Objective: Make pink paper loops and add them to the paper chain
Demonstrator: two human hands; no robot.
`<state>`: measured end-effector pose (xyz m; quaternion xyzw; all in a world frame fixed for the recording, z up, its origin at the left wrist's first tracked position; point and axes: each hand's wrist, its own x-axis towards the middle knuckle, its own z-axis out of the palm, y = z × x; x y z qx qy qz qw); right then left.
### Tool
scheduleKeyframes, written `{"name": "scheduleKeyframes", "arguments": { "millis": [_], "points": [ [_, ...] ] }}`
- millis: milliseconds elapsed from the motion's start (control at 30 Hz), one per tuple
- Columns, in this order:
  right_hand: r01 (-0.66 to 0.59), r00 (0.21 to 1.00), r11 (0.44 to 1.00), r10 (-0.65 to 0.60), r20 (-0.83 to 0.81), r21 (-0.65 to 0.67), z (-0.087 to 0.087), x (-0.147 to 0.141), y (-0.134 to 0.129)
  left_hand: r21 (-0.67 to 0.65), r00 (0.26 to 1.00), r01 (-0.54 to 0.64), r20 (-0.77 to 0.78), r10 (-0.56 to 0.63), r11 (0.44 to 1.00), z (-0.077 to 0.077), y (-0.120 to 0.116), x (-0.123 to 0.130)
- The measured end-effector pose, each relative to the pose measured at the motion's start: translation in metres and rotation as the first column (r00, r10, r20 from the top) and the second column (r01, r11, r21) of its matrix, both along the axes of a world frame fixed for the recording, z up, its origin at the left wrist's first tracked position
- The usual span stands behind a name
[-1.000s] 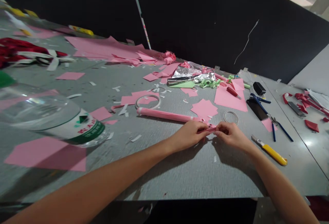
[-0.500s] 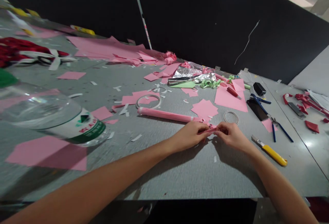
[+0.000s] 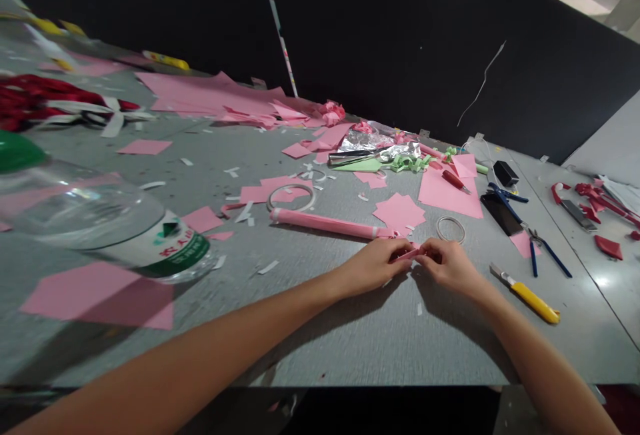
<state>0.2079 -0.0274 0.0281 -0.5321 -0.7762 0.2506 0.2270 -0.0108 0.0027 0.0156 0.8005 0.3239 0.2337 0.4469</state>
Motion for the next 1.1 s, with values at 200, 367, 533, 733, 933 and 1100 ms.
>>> {"name": "scheduleKeyframes", "arguments": {
  "millis": [200,367,533,733,933,1100],
  "points": [
    [0.011,0.999,1.0,-0.011,-0.038,0.002,-0.0033,-0.0015,-0.0008,-0.019,0.999,-0.035,0.024,0.036,0.999,-0.0016,0.0009,0.003],
    [0.043,0.989,0.999,-0.043,-0.138,-0.005,-0.0039,-0.0011,-0.0008,-0.148,0.997,-0.042,0.065,0.052,0.988,-0.0017,0.0,0.0029],
    [0.068,0.976,0.997,-0.072,-0.207,-0.025,-0.0012,0.0025,0.002,-0.213,0.992,-0.045,0.104,0.068,0.976,-0.0018,-0.0006,0.0024],
    [0.002,0.962,0.995,-0.029,-0.27,-0.102,0.0013,0.0016,0.0027,-0.139,0.994,-0.061,0.083,0.073,0.988,-0.0011,-0.0004,0.0024],
    [0.008,0.947,0.979,-0.073,-0.311,-0.203,-0.003,-0.0001,0.0029,-0.026,0.996,-0.076,0.035,0.077,0.997,-0.0031,-0.0001,0.0026],
    [-0.019,0.947,0.977,-0.05,-0.317,-0.211,-0.0022,0.0,0.003,0.0,0.998,-0.064,0.007,0.064,0.998,-0.0023,0.0012,0.0026]
  ]
}}
